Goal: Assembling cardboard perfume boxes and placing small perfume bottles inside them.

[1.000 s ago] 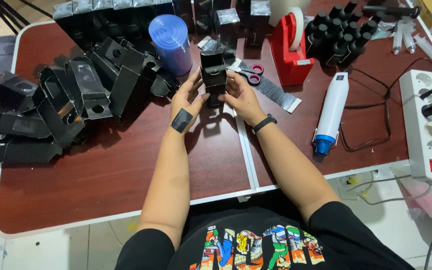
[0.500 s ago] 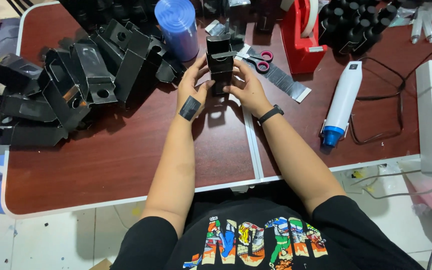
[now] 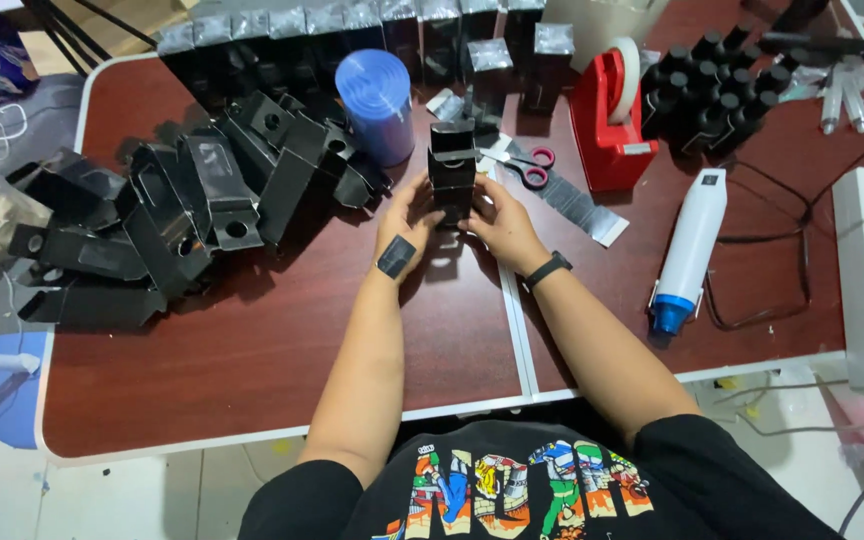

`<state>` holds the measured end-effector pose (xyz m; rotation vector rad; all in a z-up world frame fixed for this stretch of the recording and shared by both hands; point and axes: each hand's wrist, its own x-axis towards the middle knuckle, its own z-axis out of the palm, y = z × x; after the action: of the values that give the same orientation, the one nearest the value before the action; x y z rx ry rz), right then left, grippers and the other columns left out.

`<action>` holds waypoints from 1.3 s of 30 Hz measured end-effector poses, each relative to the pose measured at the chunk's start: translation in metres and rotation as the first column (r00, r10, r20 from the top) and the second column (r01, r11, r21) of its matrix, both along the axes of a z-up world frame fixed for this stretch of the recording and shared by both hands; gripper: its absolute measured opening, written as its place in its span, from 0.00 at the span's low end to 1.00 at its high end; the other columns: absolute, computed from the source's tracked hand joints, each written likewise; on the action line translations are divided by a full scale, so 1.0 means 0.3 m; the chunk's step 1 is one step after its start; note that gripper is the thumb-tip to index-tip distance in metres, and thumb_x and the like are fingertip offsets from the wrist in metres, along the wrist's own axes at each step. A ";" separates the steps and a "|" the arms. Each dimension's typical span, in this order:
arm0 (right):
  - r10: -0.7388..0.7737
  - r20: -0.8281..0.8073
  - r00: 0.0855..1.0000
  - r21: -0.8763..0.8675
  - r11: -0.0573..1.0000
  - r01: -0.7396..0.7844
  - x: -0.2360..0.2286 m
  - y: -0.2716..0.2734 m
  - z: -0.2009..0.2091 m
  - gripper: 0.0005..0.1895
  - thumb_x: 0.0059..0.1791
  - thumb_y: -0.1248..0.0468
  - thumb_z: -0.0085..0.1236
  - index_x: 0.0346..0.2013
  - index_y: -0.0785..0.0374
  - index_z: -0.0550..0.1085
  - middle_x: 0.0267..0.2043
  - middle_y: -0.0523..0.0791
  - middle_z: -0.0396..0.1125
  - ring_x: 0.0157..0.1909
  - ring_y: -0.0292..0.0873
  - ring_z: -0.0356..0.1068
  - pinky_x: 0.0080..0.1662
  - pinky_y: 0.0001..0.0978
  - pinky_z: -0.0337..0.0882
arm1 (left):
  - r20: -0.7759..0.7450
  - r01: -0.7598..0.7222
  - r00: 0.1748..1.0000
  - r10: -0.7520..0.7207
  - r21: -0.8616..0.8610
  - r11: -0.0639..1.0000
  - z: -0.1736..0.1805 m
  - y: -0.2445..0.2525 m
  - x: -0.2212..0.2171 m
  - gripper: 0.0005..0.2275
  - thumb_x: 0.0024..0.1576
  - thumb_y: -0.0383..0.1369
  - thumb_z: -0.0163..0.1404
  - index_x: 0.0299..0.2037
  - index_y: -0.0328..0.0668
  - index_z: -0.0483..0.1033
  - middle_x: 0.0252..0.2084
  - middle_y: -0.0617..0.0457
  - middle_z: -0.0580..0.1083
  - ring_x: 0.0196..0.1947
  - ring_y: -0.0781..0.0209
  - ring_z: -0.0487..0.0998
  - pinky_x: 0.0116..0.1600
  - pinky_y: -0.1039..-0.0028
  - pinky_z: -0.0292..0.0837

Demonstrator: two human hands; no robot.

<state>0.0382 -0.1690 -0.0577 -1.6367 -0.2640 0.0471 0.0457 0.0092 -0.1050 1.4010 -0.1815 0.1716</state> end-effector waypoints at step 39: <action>-0.181 0.029 0.983 0.063 0.982 0.179 0.025 0.017 -0.030 0.20 0.52 0.62 0.63 0.57 0.66 0.72 0.52 0.53 0.70 0.47 0.48 0.74 0.42 0.37 0.81 | -0.171 -0.285 0.919 0.354 0.331 0.900 0.065 -0.022 -0.005 0.12 0.61 0.35 0.55 0.54 0.53 0.81 0.55 0.55 0.76 0.49 0.59 0.80 0.49 0.73 0.78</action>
<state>0.0456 -0.1638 -0.0667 -1.5968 -0.1414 -0.1263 0.0440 0.0025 -0.0855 1.7380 0.2290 0.2633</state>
